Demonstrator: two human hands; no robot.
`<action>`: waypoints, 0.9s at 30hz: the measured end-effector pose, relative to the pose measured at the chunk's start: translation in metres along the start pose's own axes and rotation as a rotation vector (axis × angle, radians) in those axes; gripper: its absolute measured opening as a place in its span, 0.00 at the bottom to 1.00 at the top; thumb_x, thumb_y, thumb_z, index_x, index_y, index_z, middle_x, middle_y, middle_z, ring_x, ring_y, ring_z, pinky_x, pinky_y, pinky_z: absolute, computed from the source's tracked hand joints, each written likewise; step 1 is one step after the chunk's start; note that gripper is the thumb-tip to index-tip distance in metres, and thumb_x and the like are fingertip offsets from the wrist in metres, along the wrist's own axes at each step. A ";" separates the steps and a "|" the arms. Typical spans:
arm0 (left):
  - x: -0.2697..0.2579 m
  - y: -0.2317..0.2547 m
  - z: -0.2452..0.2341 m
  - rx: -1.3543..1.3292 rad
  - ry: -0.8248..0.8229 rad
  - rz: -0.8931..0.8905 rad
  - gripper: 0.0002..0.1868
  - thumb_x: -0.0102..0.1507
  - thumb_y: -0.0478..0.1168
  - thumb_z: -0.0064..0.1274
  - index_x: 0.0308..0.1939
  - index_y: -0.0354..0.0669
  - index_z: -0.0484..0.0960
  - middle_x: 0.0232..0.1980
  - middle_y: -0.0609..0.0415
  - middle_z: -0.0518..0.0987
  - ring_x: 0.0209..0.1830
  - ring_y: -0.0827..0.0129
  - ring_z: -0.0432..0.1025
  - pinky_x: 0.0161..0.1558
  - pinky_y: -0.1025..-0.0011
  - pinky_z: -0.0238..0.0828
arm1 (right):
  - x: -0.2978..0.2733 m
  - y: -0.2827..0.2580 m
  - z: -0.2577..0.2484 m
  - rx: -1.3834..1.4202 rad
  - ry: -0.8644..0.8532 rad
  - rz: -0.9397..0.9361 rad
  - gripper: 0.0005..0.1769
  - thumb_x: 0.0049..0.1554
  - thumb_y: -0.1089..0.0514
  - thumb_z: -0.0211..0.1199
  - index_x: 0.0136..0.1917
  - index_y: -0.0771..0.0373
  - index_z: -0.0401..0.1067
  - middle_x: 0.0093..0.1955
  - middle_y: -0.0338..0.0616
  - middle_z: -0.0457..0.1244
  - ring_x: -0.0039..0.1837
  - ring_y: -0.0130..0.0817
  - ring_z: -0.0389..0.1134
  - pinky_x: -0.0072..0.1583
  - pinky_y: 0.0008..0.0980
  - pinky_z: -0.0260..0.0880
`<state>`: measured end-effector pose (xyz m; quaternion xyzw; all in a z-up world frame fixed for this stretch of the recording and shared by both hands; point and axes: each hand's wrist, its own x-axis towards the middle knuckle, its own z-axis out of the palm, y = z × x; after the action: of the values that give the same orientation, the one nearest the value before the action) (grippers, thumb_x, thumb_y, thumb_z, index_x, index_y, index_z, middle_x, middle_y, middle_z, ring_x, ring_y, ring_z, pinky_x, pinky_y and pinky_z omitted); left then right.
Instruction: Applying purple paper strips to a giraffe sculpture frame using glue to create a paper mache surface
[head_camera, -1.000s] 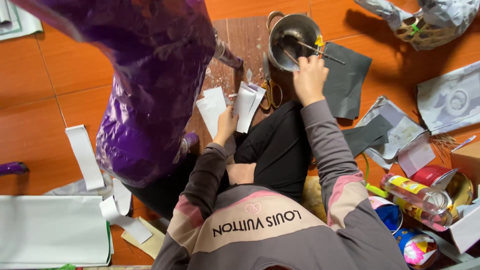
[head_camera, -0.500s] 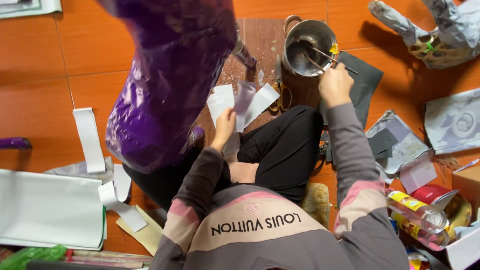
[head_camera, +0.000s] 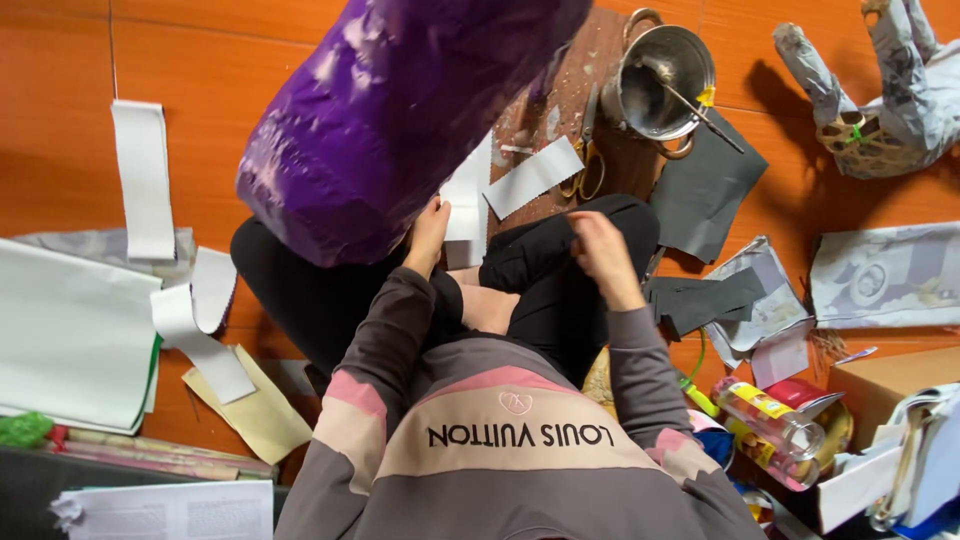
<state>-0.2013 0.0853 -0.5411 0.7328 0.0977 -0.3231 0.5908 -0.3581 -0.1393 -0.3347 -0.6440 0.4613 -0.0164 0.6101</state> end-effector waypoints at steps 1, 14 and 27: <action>-0.003 0.003 0.000 -0.020 0.010 -0.046 0.21 0.65 0.45 0.50 0.59 0.38 0.76 0.56 0.40 0.77 0.60 0.55 0.69 0.58 0.57 0.67 | -0.007 -0.006 0.018 -0.274 -0.077 -0.103 0.18 0.57 0.57 0.53 0.61 0.56 0.70 0.42 0.53 0.63 0.39 0.44 0.61 0.38 0.39 0.61; 0.035 -0.065 0.044 -0.483 -0.069 -0.355 0.44 0.53 0.38 0.71 0.69 0.40 0.65 0.69 0.46 0.62 0.71 0.58 0.57 0.67 0.57 0.53 | 0.023 0.029 0.119 -1.310 0.021 -0.631 0.33 0.52 0.66 0.56 0.71 0.52 0.61 0.31 0.49 0.65 0.34 0.48 0.71 0.35 0.45 0.75; 0.024 -0.027 0.015 -0.728 -0.295 -0.594 0.07 0.66 0.43 0.49 0.43 0.45 0.70 0.38 0.68 0.67 0.34 0.71 0.68 0.29 0.66 0.76 | -0.083 0.056 0.056 -1.115 -0.278 -0.296 0.22 0.57 0.54 0.52 0.64 0.47 0.69 0.40 0.52 0.64 0.44 0.60 0.70 0.45 0.54 0.72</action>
<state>-0.2019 0.0734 -0.5780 0.3657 0.3244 -0.5227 0.6984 -0.4051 -0.0352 -0.3491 -0.9209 0.2214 0.2280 0.2256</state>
